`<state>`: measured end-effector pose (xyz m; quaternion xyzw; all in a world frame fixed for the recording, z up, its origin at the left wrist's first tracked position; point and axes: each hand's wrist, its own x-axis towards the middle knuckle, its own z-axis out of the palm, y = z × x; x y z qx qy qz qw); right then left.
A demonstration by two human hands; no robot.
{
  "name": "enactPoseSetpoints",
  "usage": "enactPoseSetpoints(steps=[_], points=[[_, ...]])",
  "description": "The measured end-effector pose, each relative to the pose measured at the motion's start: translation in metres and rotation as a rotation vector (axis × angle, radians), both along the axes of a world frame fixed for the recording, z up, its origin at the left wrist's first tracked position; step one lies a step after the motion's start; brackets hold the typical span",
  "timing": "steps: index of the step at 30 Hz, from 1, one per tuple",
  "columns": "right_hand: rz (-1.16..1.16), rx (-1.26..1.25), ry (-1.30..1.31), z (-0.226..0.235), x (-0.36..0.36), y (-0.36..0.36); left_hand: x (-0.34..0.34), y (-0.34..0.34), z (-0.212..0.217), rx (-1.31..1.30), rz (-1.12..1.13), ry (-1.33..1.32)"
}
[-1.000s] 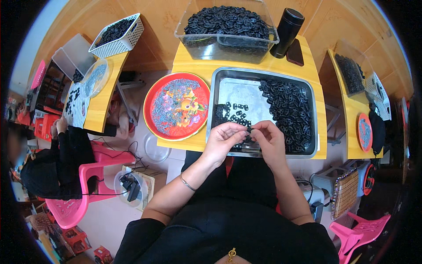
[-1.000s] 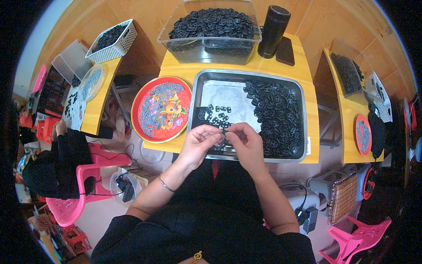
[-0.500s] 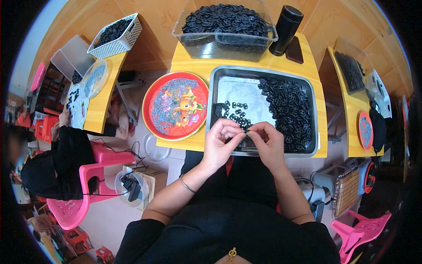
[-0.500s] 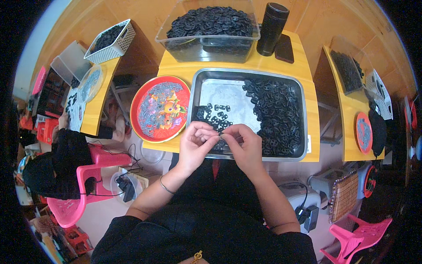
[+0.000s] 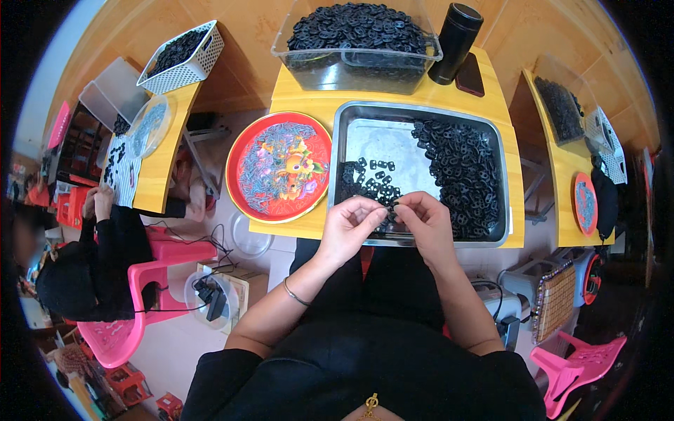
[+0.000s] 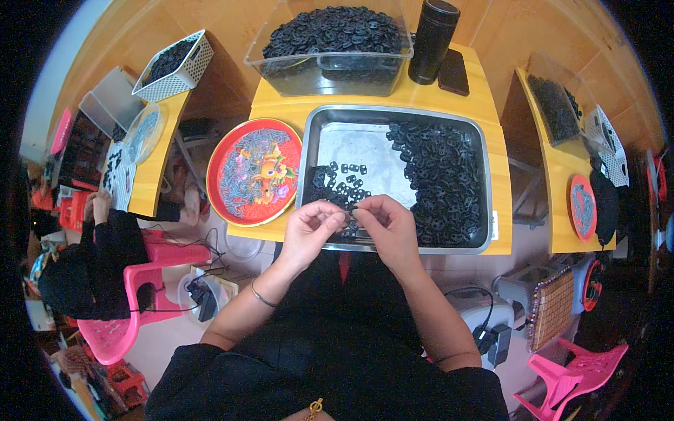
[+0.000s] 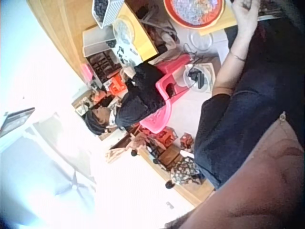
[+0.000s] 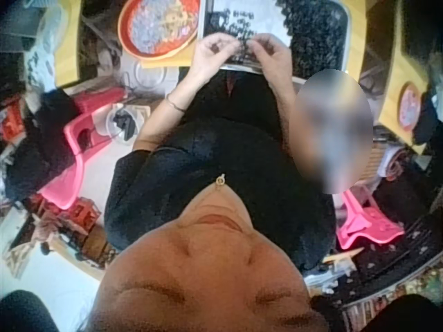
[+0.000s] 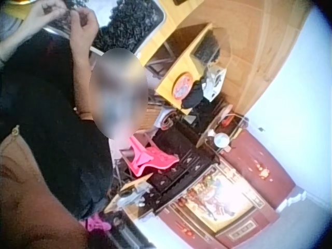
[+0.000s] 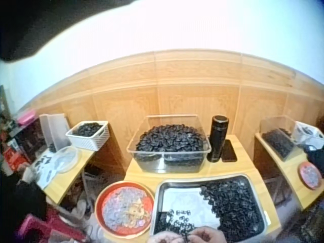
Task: The person assembles plastic clips by taking pins from a round tray and fitting them into black plastic pieces by hand.
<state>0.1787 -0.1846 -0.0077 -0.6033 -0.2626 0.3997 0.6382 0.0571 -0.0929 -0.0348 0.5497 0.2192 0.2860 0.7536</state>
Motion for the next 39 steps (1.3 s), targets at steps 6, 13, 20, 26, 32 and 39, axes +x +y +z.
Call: enactPoseSetpoints(steps=[6,13,20,26,32,39], points=[[-0.010,-0.010,-0.172,-0.008,0.003,0.000,0.004,0.000,0.005,-0.068,0.010,0.065],[-0.018,-0.027,-0.255,-0.008,0.003,-0.001,0.007,0.002,0.002,0.045,0.043,0.020],[0.032,-0.064,0.100,0.005,0.020,-0.013,0.025,0.003,0.019,0.542,0.003,0.034],[-0.217,0.051,-0.123,0.009,0.059,-0.030,0.061,0.002,0.015,0.787,-0.241,0.142],[-0.284,0.097,-0.094,0.009,0.069,-0.036,0.088,-0.009,-0.012,1.060,-0.447,0.241],[-0.206,0.102,-0.087,0.002,0.063,-0.032,0.085,0.000,-0.010,1.063,-0.384,0.349]])
